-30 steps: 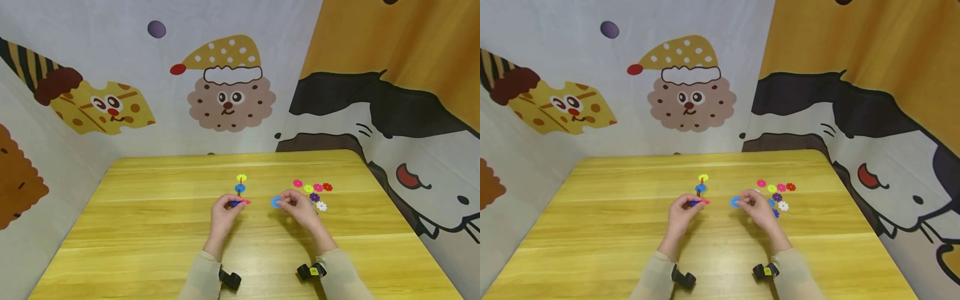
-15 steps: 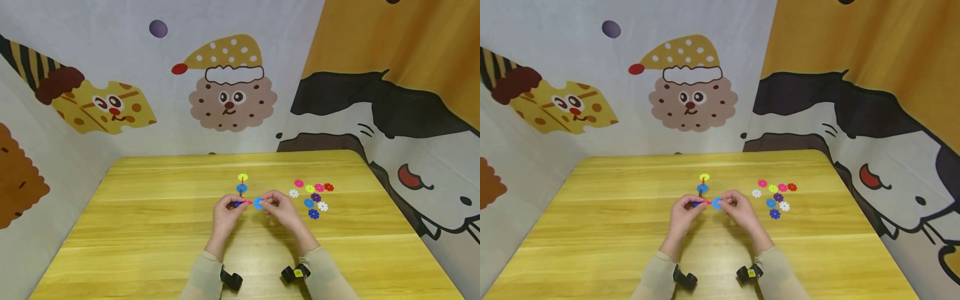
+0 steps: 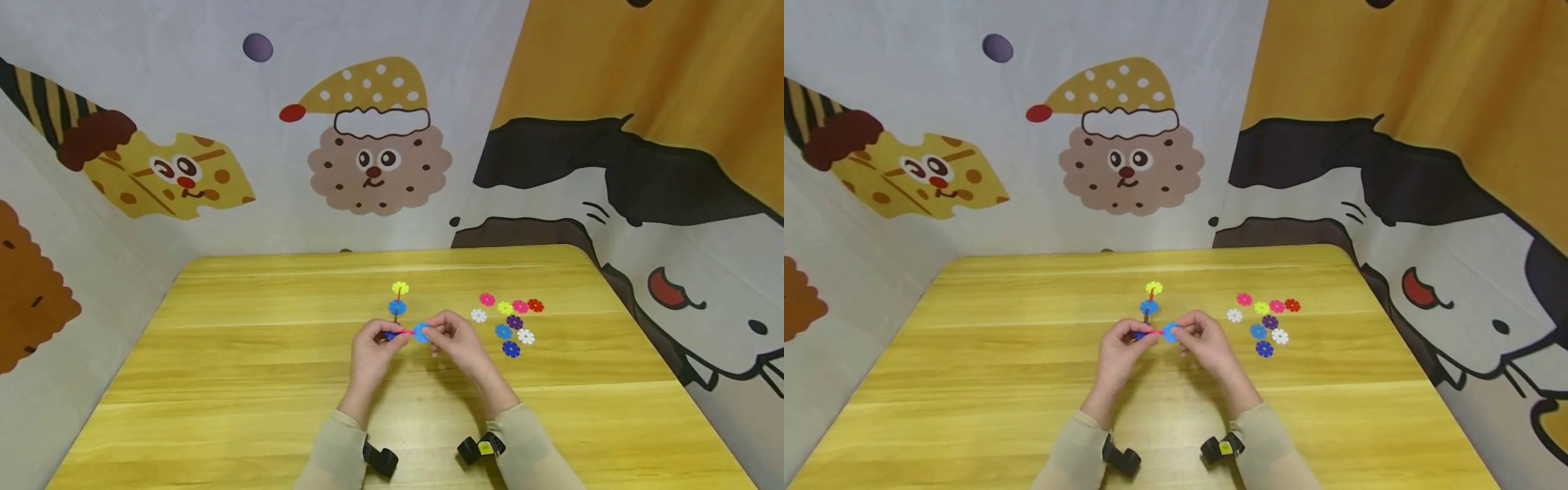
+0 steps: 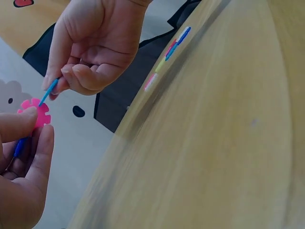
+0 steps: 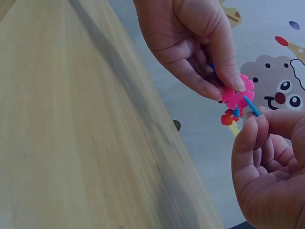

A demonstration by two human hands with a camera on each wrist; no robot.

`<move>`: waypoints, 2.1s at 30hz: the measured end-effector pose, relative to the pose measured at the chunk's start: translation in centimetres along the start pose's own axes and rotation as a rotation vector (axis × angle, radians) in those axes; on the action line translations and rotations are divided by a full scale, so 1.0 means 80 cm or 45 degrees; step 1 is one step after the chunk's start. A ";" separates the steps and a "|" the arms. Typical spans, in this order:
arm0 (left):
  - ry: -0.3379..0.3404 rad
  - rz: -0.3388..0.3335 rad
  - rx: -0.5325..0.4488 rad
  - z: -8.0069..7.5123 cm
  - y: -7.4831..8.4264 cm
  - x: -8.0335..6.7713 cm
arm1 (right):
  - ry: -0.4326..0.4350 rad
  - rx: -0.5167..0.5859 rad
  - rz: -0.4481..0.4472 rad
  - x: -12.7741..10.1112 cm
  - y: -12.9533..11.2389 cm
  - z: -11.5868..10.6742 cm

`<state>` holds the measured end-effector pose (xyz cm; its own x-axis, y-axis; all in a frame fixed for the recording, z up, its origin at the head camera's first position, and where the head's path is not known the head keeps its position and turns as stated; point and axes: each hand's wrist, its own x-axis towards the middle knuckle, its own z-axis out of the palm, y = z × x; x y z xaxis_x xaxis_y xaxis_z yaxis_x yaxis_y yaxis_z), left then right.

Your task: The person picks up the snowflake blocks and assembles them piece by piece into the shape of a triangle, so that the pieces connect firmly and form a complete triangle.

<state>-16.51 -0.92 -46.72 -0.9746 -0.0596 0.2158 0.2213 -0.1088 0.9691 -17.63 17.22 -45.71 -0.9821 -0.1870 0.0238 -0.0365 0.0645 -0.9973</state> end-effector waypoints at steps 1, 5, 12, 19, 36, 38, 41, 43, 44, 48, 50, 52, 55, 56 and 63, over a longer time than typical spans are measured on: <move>0.004 -0.001 0.011 0.001 0.006 -0.001 | 0.003 0.008 0.001 0.000 -0.001 0.001; 0.017 0.013 0.057 0.003 0.030 -0.007 | -0.008 0.035 -0.019 0.000 -0.002 0.003; 0.048 0.017 0.082 0.003 0.031 -0.008 | -0.022 -0.005 -0.057 0.000 0.001 0.002; 0.055 0.008 0.076 0.003 0.030 -0.008 | 0.001 -0.057 -0.069 -0.001 0.000 0.002; 0.055 -0.002 0.151 0.004 -0.011 0.000 | 0.026 -0.127 -0.013 -0.007 0.002 0.005; 0.043 -0.002 0.137 0.003 -0.013 0.001 | 0.021 -0.115 -0.008 -0.006 0.004 0.004; 0.020 -0.002 0.108 0.001 -0.014 0.002 | 0.035 -0.104 0.013 -0.004 0.006 0.004; 0.002 -0.015 0.074 0.000 -0.014 0.002 | 0.062 -0.075 0.035 -0.001 0.009 0.003; -0.007 -0.027 0.058 0.000 -0.013 0.002 | 0.083 -0.062 0.049 0.000 0.010 0.002; 0.004 -0.054 -0.002 -0.001 -0.007 0.004 | 0.193 0.025 0.088 0.003 0.011 -0.002; 0.016 -0.052 -0.010 -0.001 0.004 0.002 | 0.246 0.058 0.092 0.004 0.009 -0.004; 0.027 -0.051 -0.017 -0.002 0.012 0.001 | 0.283 0.094 0.081 0.005 0.008 -0.005; 0.021 -0.058 -0.027 -0.002 0.022 -0.001 | 0.311 0.151 0.058 0.006 0.007 -0.004; 0.015 -0.070 -0.025 -0.003 0.019 0.000 | 0.313 0.176 0.051 0.007 0.006 -0.003; -0.105 -0.157 0.023 -0.004 -0.011 0.005 | 0.242 0.337 0.047 0.006 -0.001 0.007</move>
<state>-17.07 -1.20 -47.51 -0.9940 0.0349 0.1035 0.0999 -0.0921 0.9907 -18.01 16.57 -45.65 -0.9997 -0.0012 -0.0249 0.0247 -0.1942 -0.9807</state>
